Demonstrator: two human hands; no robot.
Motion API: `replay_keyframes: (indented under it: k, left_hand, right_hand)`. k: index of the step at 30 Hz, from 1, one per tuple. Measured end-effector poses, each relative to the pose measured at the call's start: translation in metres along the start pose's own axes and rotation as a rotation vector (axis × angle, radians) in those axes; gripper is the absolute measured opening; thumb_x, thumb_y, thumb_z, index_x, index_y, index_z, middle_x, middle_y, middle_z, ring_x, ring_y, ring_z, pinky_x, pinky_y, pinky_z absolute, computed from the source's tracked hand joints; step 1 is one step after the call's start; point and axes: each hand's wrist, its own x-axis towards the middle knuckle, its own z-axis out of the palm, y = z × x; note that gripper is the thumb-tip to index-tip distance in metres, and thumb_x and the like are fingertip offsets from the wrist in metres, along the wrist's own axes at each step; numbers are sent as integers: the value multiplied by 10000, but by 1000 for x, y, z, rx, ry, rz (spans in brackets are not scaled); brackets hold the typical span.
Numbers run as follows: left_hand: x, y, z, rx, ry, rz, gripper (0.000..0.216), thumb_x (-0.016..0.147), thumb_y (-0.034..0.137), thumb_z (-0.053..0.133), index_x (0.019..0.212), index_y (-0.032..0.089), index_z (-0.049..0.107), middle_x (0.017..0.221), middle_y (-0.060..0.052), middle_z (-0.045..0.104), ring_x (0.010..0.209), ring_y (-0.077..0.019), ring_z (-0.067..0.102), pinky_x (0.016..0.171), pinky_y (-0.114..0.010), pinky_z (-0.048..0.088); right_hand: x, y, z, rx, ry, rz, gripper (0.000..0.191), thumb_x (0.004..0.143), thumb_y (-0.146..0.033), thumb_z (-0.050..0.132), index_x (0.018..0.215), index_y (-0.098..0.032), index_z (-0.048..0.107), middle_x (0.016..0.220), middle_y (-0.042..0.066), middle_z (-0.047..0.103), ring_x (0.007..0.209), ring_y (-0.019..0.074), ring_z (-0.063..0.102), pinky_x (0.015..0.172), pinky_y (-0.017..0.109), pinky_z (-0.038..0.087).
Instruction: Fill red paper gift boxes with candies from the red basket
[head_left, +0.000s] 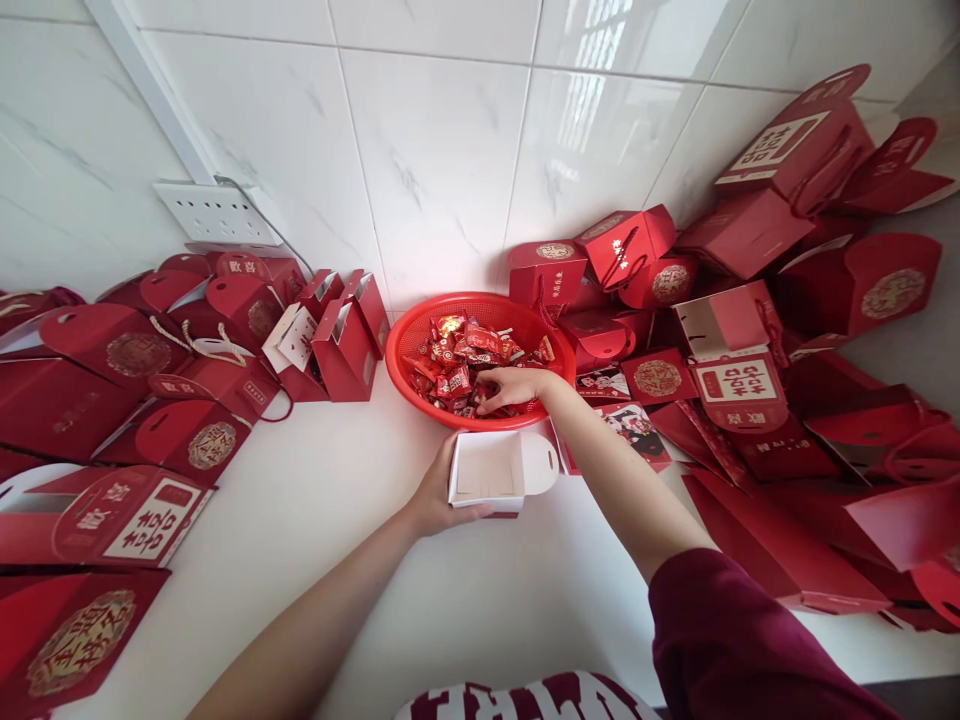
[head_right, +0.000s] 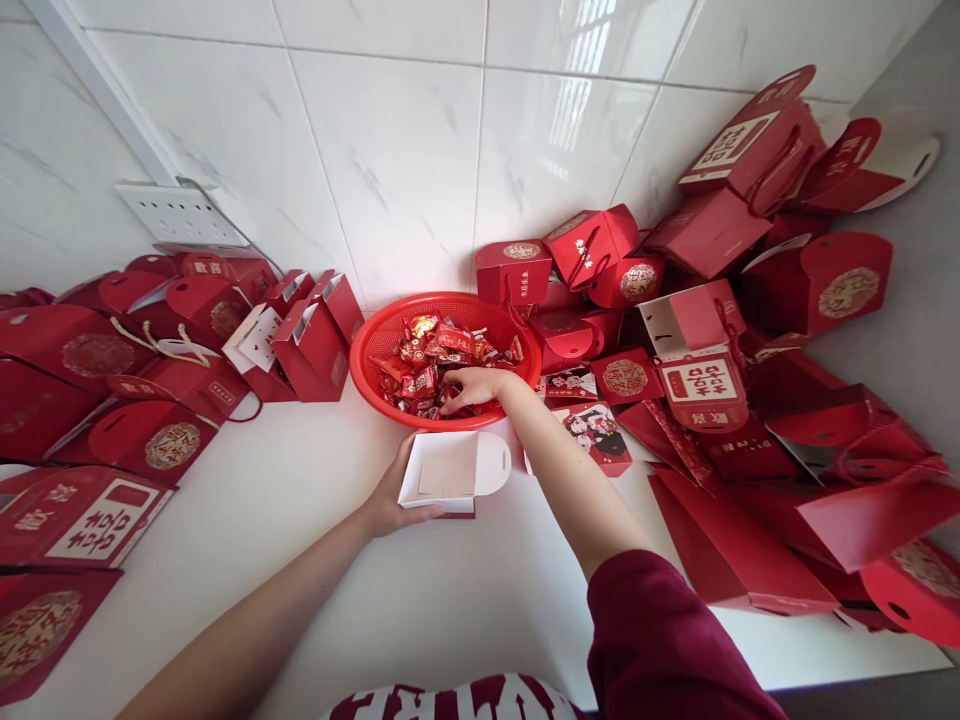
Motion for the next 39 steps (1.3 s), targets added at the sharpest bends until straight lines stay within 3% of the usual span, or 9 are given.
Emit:
replay_keyframes:
  k: [8, 13, 16, 19, 22, 27, 34, 39]
  left_hand:
    - [0, 1, 1, 9, 0, 14, 996, 675, 363, 849, 1464, 256, 251, 1450, -150, 427, 1363, -357, 410, 1128, -546, 349]
    - [-2, -1, 2, 5, 10, 25, 1035, 667, 355, 857, 1482, 276, 224, 1477, -148, 398, 1380, -361, 388, 1140, -565, 323]
    - [-2, -1, 2, -14, 1, 37, 1028, 677, 347, 850, 1488, 270, 224, 1483, -151, 396, 1385, -365, 381, 1138, -576, 324]
    - [-2, 0, 2, -8, 3, 35, 1019, 679, 340, 849, 1487, 266, 233, 1484, -152, 395, 1386, -368, 377, 1139, -587, 315]
    - [-1, 1, 2, -5, 8, 38, 1012, 677, 337, 851, 1483, 275, 243, 1475, -143, 409, 1376, -367, 390, 1139, -597, 315]
    - [-1, -1, 3, -19, 4, 38, 1009, 679, 328, 849, 1483, 299, 241, 1483, -133, 405, 1372, -367, 396, 1131, -609, 325]
    - [-1, 1, 4, -26, 10, 14, 1018, 670, 356, 854, 1483, 292, 245, 1474, -144, 407, 1361, -375, 398, 1113, -632, 329]
    - [0, 1, 3, -7, 10, 17, 1022, 672, 342, 853, 1483, 292, 233, 1478, -145, 396, 1371, -373, 389, 1114, -597, 334]
  right_hand:
    - [-2, -2, 6, 102, 183, 59, 207, 744, -336, 759, 859, -173, 702, 852, 16, 717, 816, 203, 646, 742, 246, 455]
    - [-23, -11, 14, 215, 533, 98, 285, 847, -363, 634, 1032, -151, 679, 970, 74, 709, 925, 246, 644, 858, 335, 473]
    - [-39, -16, 28, 453, 675, -33, 353, 904, -456, 550, 1101, -172, 618, 1041, 78, 696, 925, 221, 653, 820, 335, 516]
    - [-54, -16, 43, 898, 766, -258, 377, 833, -499, 674, 1057, -204, 608, 900, 35, 695, 730, 174, 640, 684, 300, 536]
    - [-63, -13, 51, 1066, 777, -342, 347, 773, -465, 772, 970, -218, 631, 781, -5, 659, 642, 140, 590, 650, 271, 511]
    - [-68, -12, 49, 1049, 712, -372, 314, 768, -467, 782, 783, -203, 612, 727, -6, 629, 648, 146, 587, 674, 287, 498]
    - [-72, -20, 45, 1004, 665, -381, 250, 765, -403, 800, 825, -191, 682, 739, 2, 666, 647, 132, 591, 664, 269, 481]
    - [-75, -22, 42, 908, 653, -350, 269, 790, -452, 768, 829, -187, 732, 748, 19, 695, 657, 151, 613, 657, 279, 496]
